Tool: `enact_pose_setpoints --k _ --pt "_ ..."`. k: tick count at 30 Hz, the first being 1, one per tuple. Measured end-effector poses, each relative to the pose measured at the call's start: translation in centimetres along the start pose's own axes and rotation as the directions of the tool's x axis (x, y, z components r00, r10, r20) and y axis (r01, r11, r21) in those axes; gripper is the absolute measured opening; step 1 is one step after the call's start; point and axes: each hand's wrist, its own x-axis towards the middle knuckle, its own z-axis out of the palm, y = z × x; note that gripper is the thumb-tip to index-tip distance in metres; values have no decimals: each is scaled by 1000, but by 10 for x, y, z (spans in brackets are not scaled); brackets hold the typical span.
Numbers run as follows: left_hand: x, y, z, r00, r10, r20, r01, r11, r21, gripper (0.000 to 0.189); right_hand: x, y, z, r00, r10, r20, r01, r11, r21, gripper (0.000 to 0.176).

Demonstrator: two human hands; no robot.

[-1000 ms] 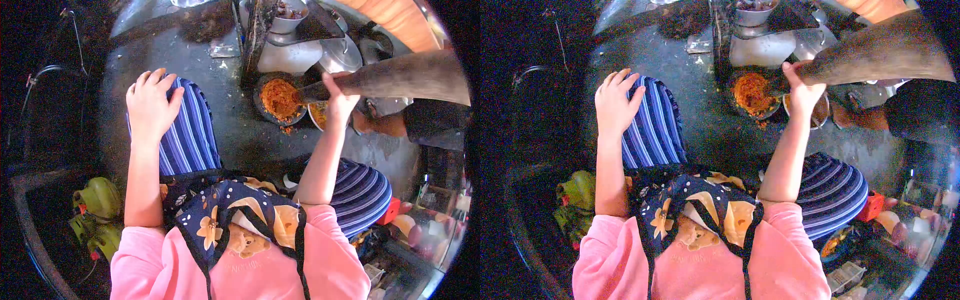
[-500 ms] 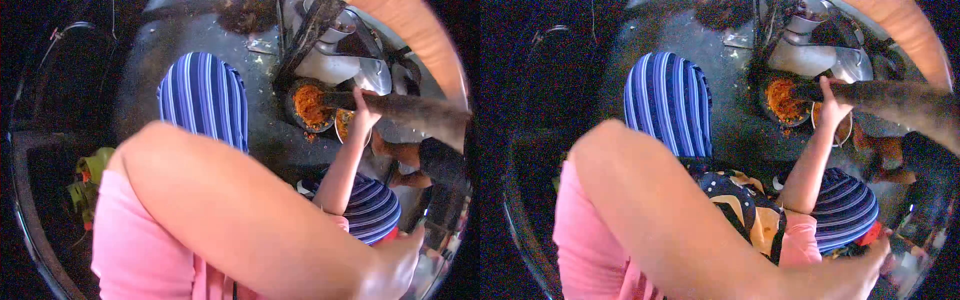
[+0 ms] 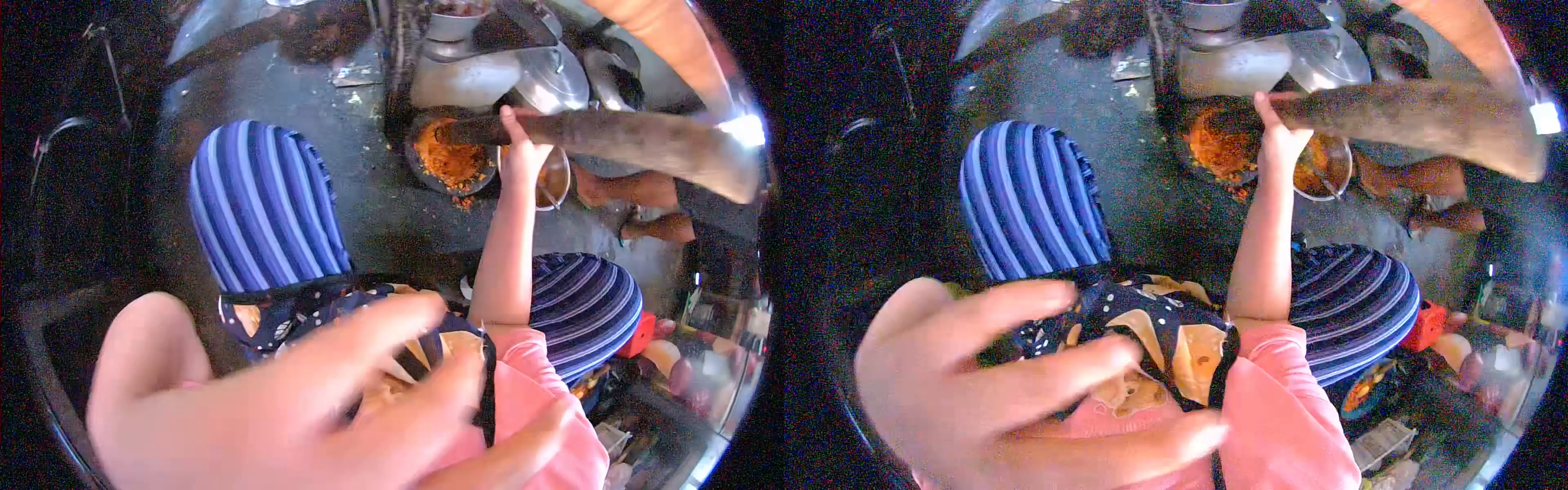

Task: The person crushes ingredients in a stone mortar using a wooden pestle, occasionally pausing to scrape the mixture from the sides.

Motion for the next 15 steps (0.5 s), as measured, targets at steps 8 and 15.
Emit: enact_pose_setpoints --k 8,15 --pt "-26 -30 -14 947 -161 280 174 985 -23 22 -21 11 -2 987 161 -20 -159 985 70 30" --pt "-23 -22 -25 848 -246 469 308 950 -58 23 -5 -8 -8 999 51 -7 -51 996 -71 37"
